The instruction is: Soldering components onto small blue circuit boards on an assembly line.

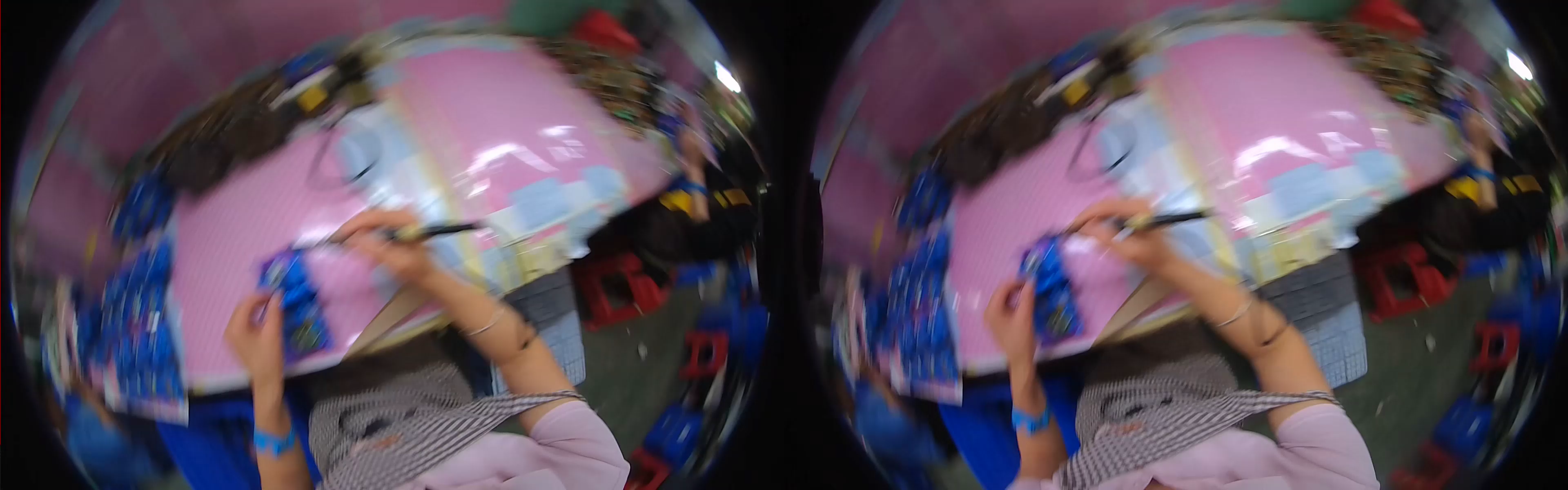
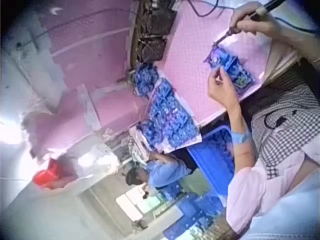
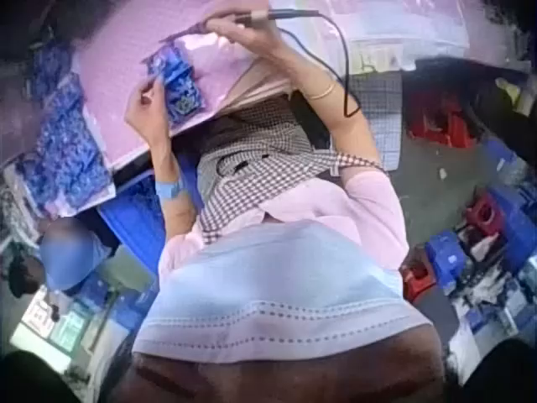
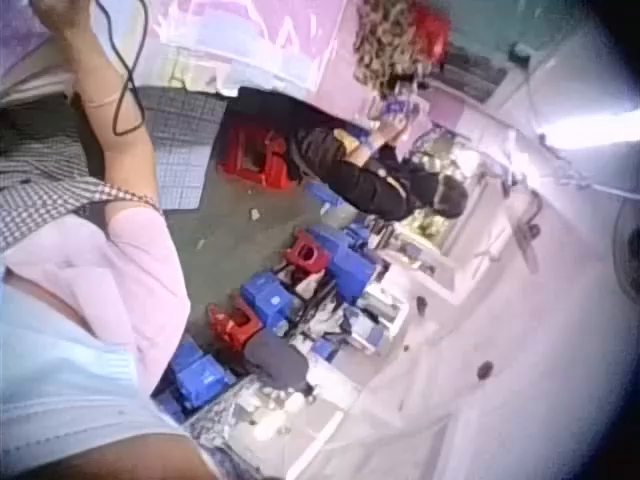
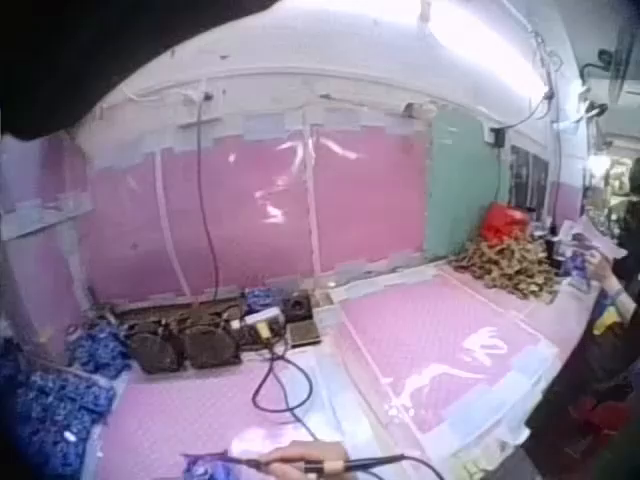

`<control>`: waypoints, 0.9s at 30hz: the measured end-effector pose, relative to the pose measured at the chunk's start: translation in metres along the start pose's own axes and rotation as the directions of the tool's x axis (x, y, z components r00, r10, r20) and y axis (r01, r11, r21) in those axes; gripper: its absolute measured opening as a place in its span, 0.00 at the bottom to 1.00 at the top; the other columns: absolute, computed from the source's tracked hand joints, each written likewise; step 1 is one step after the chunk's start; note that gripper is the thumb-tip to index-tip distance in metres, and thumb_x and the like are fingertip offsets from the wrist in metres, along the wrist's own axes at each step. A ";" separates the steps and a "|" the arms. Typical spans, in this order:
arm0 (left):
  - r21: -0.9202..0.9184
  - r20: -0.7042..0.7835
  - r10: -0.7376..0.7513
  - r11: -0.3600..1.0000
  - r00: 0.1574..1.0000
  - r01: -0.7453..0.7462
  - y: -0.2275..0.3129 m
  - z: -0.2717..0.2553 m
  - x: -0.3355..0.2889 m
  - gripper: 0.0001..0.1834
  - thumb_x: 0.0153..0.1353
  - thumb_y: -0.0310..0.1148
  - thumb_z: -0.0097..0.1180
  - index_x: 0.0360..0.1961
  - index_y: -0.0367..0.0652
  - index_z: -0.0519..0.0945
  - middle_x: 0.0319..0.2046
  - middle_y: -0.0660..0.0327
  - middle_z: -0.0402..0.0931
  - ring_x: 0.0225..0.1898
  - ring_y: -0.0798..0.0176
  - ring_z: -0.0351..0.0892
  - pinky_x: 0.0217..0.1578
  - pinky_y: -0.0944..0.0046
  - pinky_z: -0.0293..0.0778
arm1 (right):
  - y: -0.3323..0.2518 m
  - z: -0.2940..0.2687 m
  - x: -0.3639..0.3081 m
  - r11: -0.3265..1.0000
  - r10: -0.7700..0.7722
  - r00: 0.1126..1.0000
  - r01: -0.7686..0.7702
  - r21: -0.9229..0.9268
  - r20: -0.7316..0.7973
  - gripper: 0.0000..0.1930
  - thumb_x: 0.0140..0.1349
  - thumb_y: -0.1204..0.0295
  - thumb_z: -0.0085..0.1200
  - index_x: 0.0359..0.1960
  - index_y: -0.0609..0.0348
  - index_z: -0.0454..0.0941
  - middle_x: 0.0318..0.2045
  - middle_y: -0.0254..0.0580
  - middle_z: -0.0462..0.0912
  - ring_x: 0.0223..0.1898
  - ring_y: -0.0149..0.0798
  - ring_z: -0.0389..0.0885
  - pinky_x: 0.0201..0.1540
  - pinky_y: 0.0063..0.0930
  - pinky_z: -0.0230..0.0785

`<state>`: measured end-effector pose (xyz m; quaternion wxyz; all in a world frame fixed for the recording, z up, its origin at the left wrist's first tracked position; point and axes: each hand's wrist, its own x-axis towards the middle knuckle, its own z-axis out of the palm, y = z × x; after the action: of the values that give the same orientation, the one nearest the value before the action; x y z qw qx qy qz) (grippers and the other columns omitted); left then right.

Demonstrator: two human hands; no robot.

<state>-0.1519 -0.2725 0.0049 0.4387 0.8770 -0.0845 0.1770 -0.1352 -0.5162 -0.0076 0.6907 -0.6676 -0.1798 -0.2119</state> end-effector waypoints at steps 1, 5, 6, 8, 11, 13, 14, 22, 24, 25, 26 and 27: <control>-0.021 -0.009 -0.058 0.998 0.998 0.058 0.009 0.003 0.004 0.07 0.55 0.29 0.63 0.32 0.36 0.83 0.24 0.66 0.78 0.25 0.76 0.66 0.26 0.72 0.63 | -0.022 -0.004 0.007 0.995 0.072 0.997 -0.070 -0.077 0.016 0.07 0.55 0.76 0.56 0.34 0.64 0.83 0.29 0.42 0.84 0.25 0.27 0.78 0.25 0.20 0.69; -0.093 -0.074 -0.167 0.983 0.983 0.160 -0.005 -0.006 -0.008 0.06 0.54 0.26 0.64 0.33 0.37 0.84 0.25 0.70 0.79 0.21 0.82 0.60 0.20 0.77 0.54 | -0.014 0.015 0.004 0.995 0.076 0.994 -0.081 0.064 0.073 0.06 0.54 0.78 0.55 0.32 0.66 0.82 0.24 0.42 0.82 0.20 0.25 0.74 0.19 0.16 0.63; -0.099 -0.071 -0.191 0.978 0.979 0.183 -0.003 -0.009 -0.009 0.06 0.54 0.26 0.64 0.33 0.37 0.84 0.25 0.70 0.79 0.20 0.82 0.60 0.19 0.77 0.54 | -0.009 0.018 0.004 0.998 0.031 0.995 -0.036 0.042 0.099 0.06 0.54 0.78 0.55 0.32 0.67 0.82 0.24 0.42 0.82 0.20 0.25 0.74 0.20 0.17 0.64; -0.052 -0.062 -0.184 0.982 0.981 0.181 0.000 -0.011 -0.008 0.06 0.54 0.25 0.63 0.33 0.37 0.84 0.25 0.65 0.80 0.22 0.77 0.67 0.21 0.73 0.60 | -0.008 0.022 0.002 1.000 -0.013 0.993 0.011 0.019 0.120 0.06 0.53 0.78 0.55 0.32 0.67 0.82 0.23 0.42 0.82 0.20 0.26 0.75 0.21 0.18 0.64; 0.019 -0.046 -0.164 0.986 0.985 0.165 0.005 -0.013 -0.008 0.06 0.53 0.25 0.61 0.33 0.37 0.84 0.25 0.59 0.80 0.23 0.71 0.75 0.22 0.69 0.67 | -0.007 0.026 -0.002 0.994 -0.011 0.976 0.035 -0.104 0.217 0.06 0.52 0.78 0.57 0.31 0.67 0.82 0.23 0.43 0.82 0.23 0.29 0.78 0.25 0.21 0.67; 0.051 -0.042 -0.158 0.986 0.987 0.160 0.005 -0.015 -0.009 0.06 0.53 0.24 0.61 0.34 0.37 0.84 0.25 0.59 0.80 0.23 0.69 0.76 0.23 0.68 0.68 | -0.006 0.029 -0.003 0.991 -0.025 0.968 0.057 -0.122 0.248 0.06 0.52 0.78 0.58 0.31 0.66 0.83 0.23 0.43 0.82 0.23 0.30 0.78 0.25 0.21 0.67; 0.064 -0.046 -0.138 0.988 0.989 0.141 0.004 -0.016 -0.009 0.06 0.53 0.24 0.61 0.34 0.37 0.84 0.25 0.59 0.80 0.23 0.69 0.76 0.23 0.68 0.68 | -0.007 0.031 -0.004 0.987 -0.037 0.960 0.079 -0.139 0.277 0.06 0.52 0.78 0.58 0.31 0.66 0.83 0.23 0.43 0.82 0.23 0.30 0.78 0.26 0.22 0.67; 0.020 -0.032 -0.083 0.996 0.996 0.084 -0.004 -0.020 -0.010 0.07 0.53 0.24 0.61 0.34 0.40 0.85 0.25 0.67 0.79 0.17 0.79 0.57 0.17 0.73 0.53 | -0.001 0.037 -0.004 0.978 -0.057 0.946 0.117 -0.170 0.320 0.08 0.52 0.79 0.59 0.35 0.64 0.83 0.24 0.42 0.83 0.23 0.30 0.79 0.26 0.22 0.68; 0.030 -0.018 -0.056 0.998 0.998 0.056 -0.006 -0.020 -0.010 0.07 0.53 0.23 0.61 0.34 0.40 0.85 0.25 0.67 0.78 0.17 0.79 0.58 0.18 0.73 0.54 | -0.002 0.037 -0.003 0.976 -0.029 0.949 0.095 -0.196 0.315 0.08 0.52 0.79 0.59 0.35 0.64 0.83 0.24 0.40 0.83 0.24 0.30 0.78 0.26 0.22 0.67; 0.029 -0.021 -0.059 0.998 0.998 0.060 -0.007 -0.019 -0.010 0.07 0.53 0.23 0.61 0.34 0.40 0.85 0.25 0.67 0.78 0.17 0.79 0.58 0.18 0.73 0.54 | -0.001 0.037 -0.003 0.976 -0.028 0.947 0.095 -0.196 0.320 0.08 0.52 0.79 0.59 0.35 0.64 0.83 0.24 0.40 0.83 0.24 0.30 0.78 0.26 0.22 0.67; 0.023 -0.019 -0.060 0.998 0.998 0.061 -0.008 -0.019 -0.010 0.07 0.53 0.23 0.61 0.34 0.40 0.85 0.25 0.66 0.78 0.17 0.79 0.58 0.18 0.73 0.54 | 0.000 0.037 -0.004 0.977 -0.031 0.949 0.096 -0.193 0.312 0.08 0.53 0.78 0.59 0.35 0.64 0.83 0.23 0.40 0.82 0.23 0.29 0.78 0.25 0.21 0.67; 0.016 -0.017 -0.061 0.998 0.998 0.061 -0.008 -0.018 -0.010 0.07 0.53 0.23 0.61 0.34 0.40 0.85 0.25 0.66 0.78 0.18 0.78 0.59 0.18 0.73 0.54 | 0.000 0.037 -0.004 0.977 -0.034 0.952 0.096 -0.190 0.305 0.08 0.53 0.78 0.59 0.35 0.64 0.83 0.23 0.40 0.82 0.22 0.29 0.77 0.25 0.21 0.66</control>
<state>-0.1627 -0.2532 0.0049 0.4372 0.8813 -0.0524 0.1714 -0.1366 -0.4789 -0.0082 0.5765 -0.7525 -0.2819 -0.1479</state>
